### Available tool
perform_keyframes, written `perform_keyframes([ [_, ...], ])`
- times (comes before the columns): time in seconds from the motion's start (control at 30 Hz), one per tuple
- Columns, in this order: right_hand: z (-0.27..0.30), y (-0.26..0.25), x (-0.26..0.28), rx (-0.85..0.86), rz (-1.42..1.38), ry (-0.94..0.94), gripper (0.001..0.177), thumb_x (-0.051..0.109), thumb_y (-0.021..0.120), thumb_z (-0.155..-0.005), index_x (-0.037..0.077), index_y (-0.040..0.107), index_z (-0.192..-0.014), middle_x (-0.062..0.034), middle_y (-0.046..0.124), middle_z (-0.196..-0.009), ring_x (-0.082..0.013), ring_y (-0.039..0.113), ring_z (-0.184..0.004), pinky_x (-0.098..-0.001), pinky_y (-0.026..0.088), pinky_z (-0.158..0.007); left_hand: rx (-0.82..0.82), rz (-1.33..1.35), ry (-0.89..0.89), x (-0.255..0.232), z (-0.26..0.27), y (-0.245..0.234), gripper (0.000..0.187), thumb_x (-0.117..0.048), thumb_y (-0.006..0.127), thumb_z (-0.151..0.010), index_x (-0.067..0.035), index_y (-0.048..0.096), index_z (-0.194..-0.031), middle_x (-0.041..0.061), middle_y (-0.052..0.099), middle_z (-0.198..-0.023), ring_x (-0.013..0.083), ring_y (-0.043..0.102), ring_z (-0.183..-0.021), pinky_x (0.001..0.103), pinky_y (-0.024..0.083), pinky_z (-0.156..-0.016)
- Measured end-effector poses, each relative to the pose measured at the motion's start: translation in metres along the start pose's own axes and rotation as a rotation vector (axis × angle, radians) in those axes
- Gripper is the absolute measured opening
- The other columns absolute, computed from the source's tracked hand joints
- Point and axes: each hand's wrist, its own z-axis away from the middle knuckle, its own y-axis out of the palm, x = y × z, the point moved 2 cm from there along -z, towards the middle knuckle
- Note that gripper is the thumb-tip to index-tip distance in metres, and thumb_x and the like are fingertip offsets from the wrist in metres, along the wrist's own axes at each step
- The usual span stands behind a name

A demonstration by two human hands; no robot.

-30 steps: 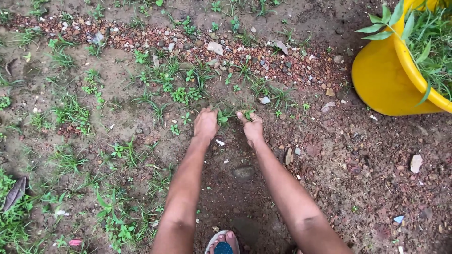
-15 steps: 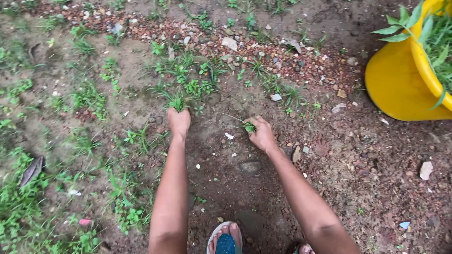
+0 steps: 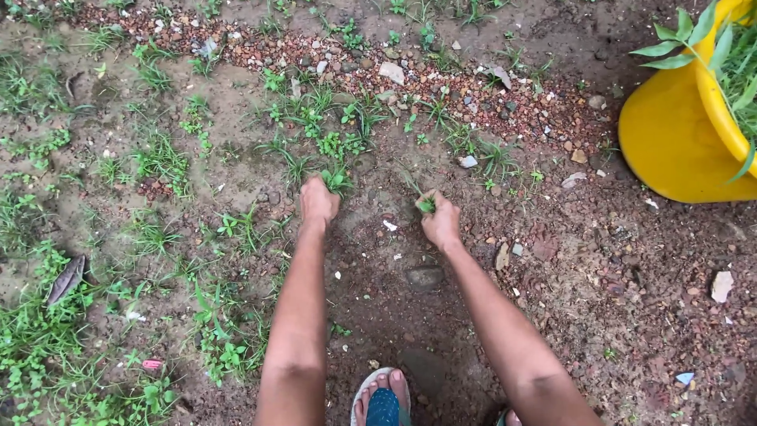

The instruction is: Pulling weeds from the soil by hand and collecting them in a yellow bucket.

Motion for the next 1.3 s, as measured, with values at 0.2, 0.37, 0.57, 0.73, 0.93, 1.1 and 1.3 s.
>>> perform_keyframes([
  [0.2,0.014,-0.008,0.019,0.031,0.022,-0.039,0.015,0.012,0.072,-0.089,0.022,0.072,-0.099,-0.007,0.077,-0.101,-0.0328,0.071,-0.107,-0.0458,0.055,-0.096,-0.01,-0.044,0.079,-0.039,0.035,-0.028,0.038,-0.013,0.059,-0.09,-0.015,0.072,-0.125,0.009,0.057,-0.15,0.0374,0.061,-0.128,0.049,0.052,-0.111],
  [0.37,0.025,-0.013,0.027,0.047,0.09,-0.096,0.029,-0.001,0.072,-0.081,0.021,0.071,-0.099,-0.0055,0.075,-0.101,-0.0329,0.071,-0.108,-0.0454,0.056,-0.097,-0.048,0.086,0.002,-0.001,-0.008,0.008,0.032,-0.012,0.056,-0.085,-0.009,0.077,-0.109,0.016,0.075,-0.117,0.0358,0.068,-0.118,0.049,0.055,-0.105],
  [0.57,0.019,-0.006,0.019,0.031,0.065,-0.129,0.03,-0.003,0.069,-0.081,0.021,0.07,-0.1,-0.0068,0.072,-0.099,-0.034,0.07,-0.107,-0.0459,0.055,-0.096,-0.103,0.274,0.082,-0.007,-0.01,-0.004,0.033,-0.012,0.059,-0.081,-0.005,0.076,-0.108,0.019,0.075,-0.108,0.0381,0.068,-0.114,0.055,0.054,-0.097],
  [0.73,0.02,-0.006,0.02,0.024,0.072,-0.16,0.029,-0.003,0.069,-0.081,0.021,0.07,-0.099,-0.0069,0.07,-0.096,-0.0342,0.07,-0.104,-0.0453,0.055,-0.095,0.079,-0.097,0.214,-0.012,0.021,-0.004,0.04,0.001,0.063,-0.078,-0.008,0.078,-0.114,0.017,0.076,-0.117,0.0405,0.069,-0.116,0.054,0.056,-0.105],
  [0.93,0.019,-0.01,0.017,0.039,0.118,-0.179,0.031,-0.002,0.069,-0.08,0.021,0.068,-0.101,-0.0064,0.07,-0.096,-0.0335,0.07,-0.104,-0.0451,0.055,-0.096,0.115,-0.189,0.195,0.005,-0.003,0.043,0.049,-0.005,0.067,-0.079,-0.018,0.07,-0.126,0.009,0.067,-0.133,0.0364,0.067,-0.121,0.052,0.056,-0.106],
  [1.1,0.015,-0.003,0.009,0.054,0.103,-0.216,0.029,-0.001,0.069,-0.081,0.019,0.067,-0.102,-0.0094,0.069,-0.097,-0.036,0.069,-0.104,-0.0461,0.054,-0.095,0.086,0.005,0.239,-0.049,0.006,0.033,0.055,-0.011,0.068,-0.085,-0.015,0.06,-0.14,0.013,0.061,-0.14,0.0362,0.06,-0.13,0.05,0.052,-0.112],
  [1.3,0.017,-0.014,0.014,0.064,0.128,-0.211,0.037,-0.003,0.071,-0.077,0.02,0.065,-0.105,-0.0065,0.069,-0.101,-0.0329,0.068,-0.109,-0.0442,0.053,-0.1,0.06,-0.424,0.441,-0.09,-0.029,0.071,0.056,-0.006,0.065,-0.093,-0.019,0.057,-0.147,0.013,0.052,-0.149,0.0342,0.057,-0.133,0.049,0.054,-0.109],
])
